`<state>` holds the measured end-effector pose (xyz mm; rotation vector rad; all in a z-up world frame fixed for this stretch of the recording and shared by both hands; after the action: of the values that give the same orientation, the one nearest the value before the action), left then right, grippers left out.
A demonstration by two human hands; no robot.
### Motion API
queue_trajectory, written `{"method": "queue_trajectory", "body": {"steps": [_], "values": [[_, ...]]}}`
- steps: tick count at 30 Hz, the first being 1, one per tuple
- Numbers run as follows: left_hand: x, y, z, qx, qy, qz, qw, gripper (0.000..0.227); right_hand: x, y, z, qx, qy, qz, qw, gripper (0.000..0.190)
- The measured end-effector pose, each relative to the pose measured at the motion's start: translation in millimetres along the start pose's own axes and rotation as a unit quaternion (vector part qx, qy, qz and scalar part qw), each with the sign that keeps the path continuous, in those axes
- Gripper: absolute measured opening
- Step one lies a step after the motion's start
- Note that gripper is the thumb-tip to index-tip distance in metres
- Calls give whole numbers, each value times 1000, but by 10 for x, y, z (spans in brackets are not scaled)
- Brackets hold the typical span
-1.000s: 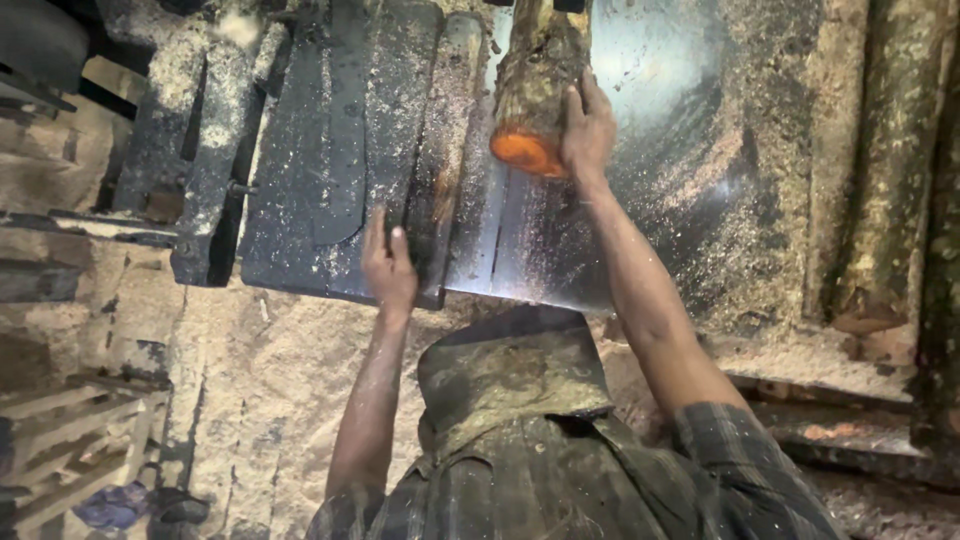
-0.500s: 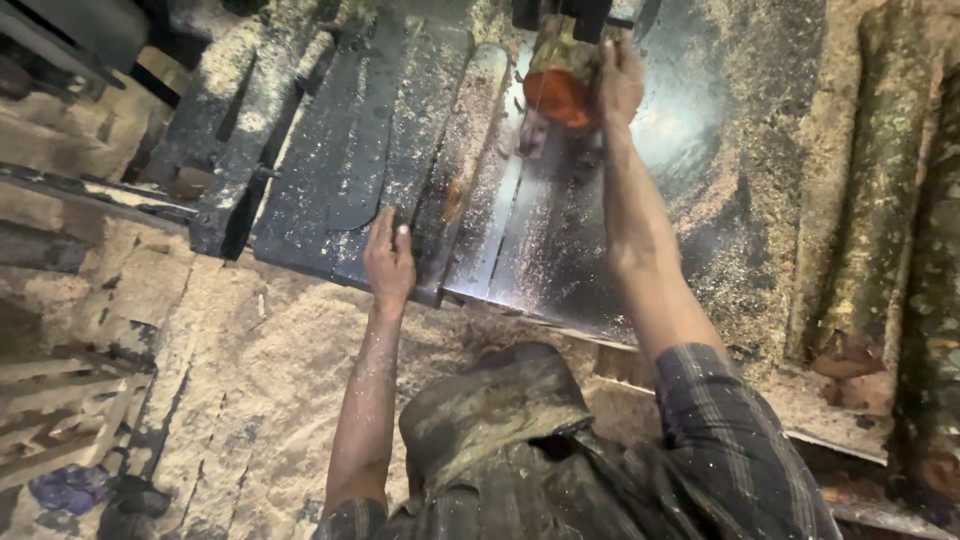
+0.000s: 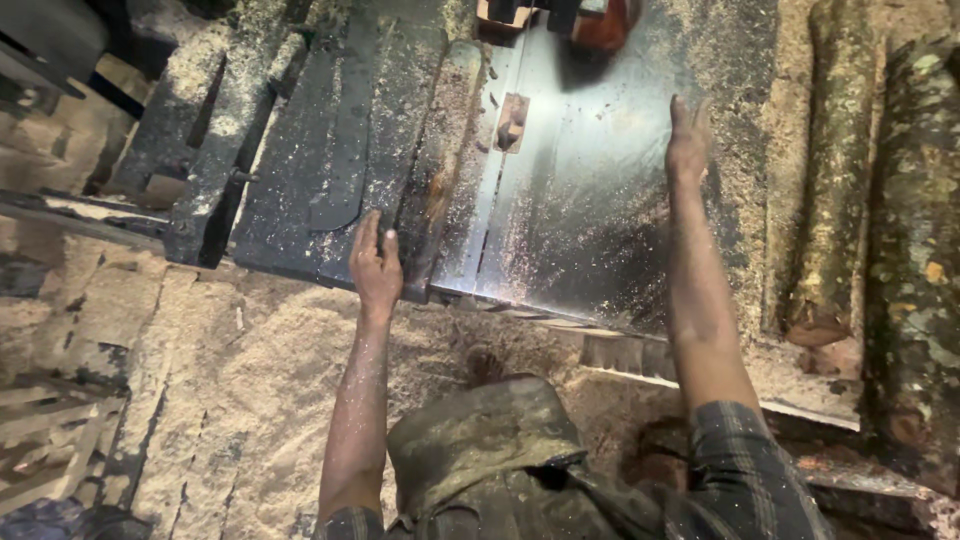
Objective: The person positions wooden logs against a table saw and pushes them through the blade to cut them.
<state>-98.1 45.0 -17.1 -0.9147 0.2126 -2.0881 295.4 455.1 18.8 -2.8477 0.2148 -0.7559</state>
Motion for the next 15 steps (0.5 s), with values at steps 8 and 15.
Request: {"method": "queue_trajectory", "body": {"steps": [8, 15], "values": [[-91, 446, 369, 124, 106, -74, 984, 50, -94, 326, -1057, -152, -4, -254, 955, 122], [-1349, 2066, 400, 397, 447, -323, 734, 54, 133, 2187, -885, -60, 69, -282, 955, 94]]}}
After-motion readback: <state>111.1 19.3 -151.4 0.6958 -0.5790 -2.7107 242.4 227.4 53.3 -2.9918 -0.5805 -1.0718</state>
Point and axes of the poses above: each hand's wrist, its own y-axis away from the middle knuckle, its own x-axis out of the back of the hand, z = x × y, the point moved 4 cm from there along -y, towards the middle knuckle, and after that the axes turned 7 degrees about -y, right-handed, at the moved point
